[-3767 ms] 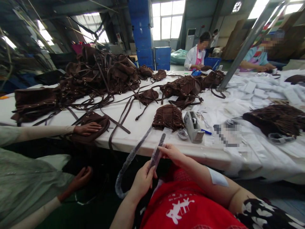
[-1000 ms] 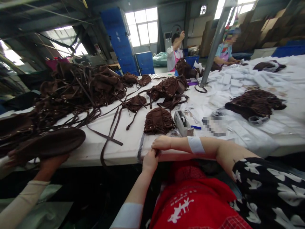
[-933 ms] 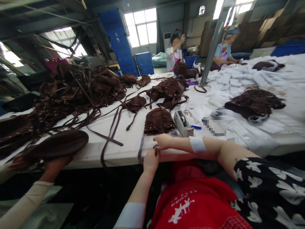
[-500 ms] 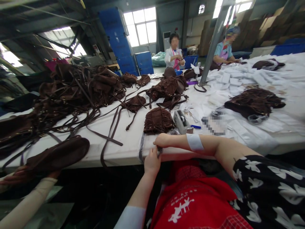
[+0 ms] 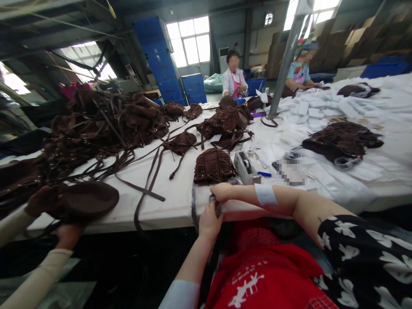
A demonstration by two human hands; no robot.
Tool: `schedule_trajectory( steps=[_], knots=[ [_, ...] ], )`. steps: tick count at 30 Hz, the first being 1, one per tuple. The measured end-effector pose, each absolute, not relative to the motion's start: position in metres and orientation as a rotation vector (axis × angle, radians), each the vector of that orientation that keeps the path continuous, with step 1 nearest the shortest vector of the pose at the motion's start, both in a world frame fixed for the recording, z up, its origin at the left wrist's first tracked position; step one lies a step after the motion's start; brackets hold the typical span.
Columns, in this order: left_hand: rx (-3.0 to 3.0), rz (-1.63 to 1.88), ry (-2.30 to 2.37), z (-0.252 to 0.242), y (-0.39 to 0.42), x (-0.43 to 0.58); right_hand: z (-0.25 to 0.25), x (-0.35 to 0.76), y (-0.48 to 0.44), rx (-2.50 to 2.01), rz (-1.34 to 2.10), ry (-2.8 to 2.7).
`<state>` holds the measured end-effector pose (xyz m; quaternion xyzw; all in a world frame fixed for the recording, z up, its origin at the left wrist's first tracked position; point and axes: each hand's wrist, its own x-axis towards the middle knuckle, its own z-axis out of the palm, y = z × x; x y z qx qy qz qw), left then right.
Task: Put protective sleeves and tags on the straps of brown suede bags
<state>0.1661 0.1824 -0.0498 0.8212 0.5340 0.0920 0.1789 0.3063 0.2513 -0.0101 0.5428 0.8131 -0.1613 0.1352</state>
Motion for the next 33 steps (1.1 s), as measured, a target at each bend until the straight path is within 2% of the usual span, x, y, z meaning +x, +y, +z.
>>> schedule_trajectory(
  steps=[8,13,17,25,30,33],
  knots=[
    [2.415,0.122,1.523,-0.038,0.188,0.145,-0.004,0.312,0.236,1.241,-0.465,2.648],
    [2.364,0.146,1.603,-0.039,0.196,0.157,-0.003,0.306,0.238,1.65,-0.599,2.358],
    [2.299,0.216,1.656,-0.043,0.188,0.176,-0.007,0.303,0.249,1.581,-0.659,2.201],
    [2.222,0.217,1.65,-0.05,0.167,0.156,-0.006,0.315,0.256,1.454,-0.349,2.393],
    [2.381,0.195,1.582,-0.045,0.176,0.14,-0.011,0.311,0.243,1.122,-0.28,2.65],
    [2.476,0.16,1.499,-0.046,0.183,0.142,-0.014,0.316,0.242,1.127,-0.257,2.705]
  ],
)
